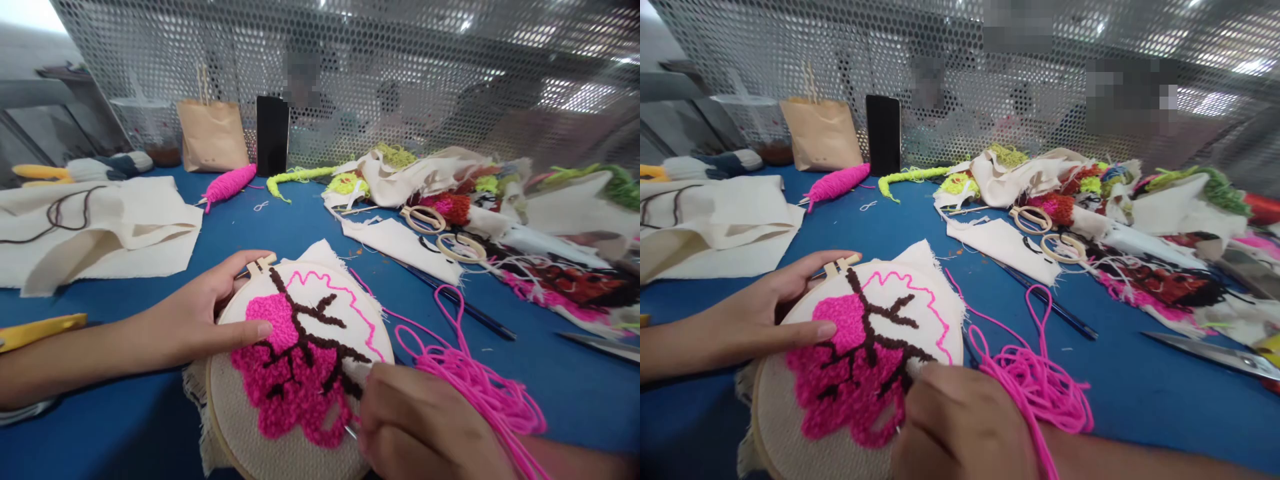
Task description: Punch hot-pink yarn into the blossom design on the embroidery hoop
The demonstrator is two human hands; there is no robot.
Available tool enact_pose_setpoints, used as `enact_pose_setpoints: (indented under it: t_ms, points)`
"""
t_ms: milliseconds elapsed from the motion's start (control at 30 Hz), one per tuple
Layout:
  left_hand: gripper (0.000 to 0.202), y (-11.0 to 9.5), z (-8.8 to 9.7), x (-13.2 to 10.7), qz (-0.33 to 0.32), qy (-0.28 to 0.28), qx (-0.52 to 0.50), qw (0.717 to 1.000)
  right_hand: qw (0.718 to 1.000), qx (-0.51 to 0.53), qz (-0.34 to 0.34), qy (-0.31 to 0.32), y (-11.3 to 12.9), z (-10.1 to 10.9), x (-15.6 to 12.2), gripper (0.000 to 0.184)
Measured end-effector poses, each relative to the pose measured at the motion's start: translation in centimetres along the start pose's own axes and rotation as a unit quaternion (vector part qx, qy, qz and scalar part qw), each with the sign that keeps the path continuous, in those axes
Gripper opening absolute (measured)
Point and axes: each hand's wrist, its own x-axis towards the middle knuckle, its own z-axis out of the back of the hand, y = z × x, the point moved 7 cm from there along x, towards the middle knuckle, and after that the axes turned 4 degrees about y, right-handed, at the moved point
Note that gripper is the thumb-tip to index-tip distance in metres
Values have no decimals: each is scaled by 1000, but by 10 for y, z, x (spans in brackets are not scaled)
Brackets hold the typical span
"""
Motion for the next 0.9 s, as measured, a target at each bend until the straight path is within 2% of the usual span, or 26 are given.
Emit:
enact_pose_setpoints:
  t_ms: [100, 167, 300, 467, 600, 700, 733, 833, 900]
  points:
    - [72, -4, 4, -1, -34, -21, 85, 996, 1000, -6, -10, 8, -3, -4, 6, 28]
    - [74, -4, 4, -2, -34, -23, 121, 992, 1000, -14, -19, 14, -5, -6, 12, 31]
    - [81, -2, 0, -5, -18, -3, 132, 991, 999, -24, -30, 18, -7, -12, 21, 40]
    - [77, -2, 0, -5, -26, 7, 120, 992, 999, -4, -29, -18, -10, -14, 26, 49]
    - [76, -3, 1, -3, -27, 9, 126, 992, 999, 20, -26, -40, -4, -2, 29, 39]
    - [81, -1, 0, -2, -14, 21, 105, 994, 996, 27, -38, -77, 0, 11, 28, 14]
    - [81, 0, 0, -2, -13, 23, 102, 994, 995, 22, -36, -90, 2, 14, 26, 14]
    - [80, 1, 0, -1, -17, 22, 109, 994, 996, -15, -23, -80, 7, 12, 20, 33]
    - [80, 3, 0, -1, -16, 21, 111, 994, 997, -30, -18, -65, 8, 12, 17, 35]
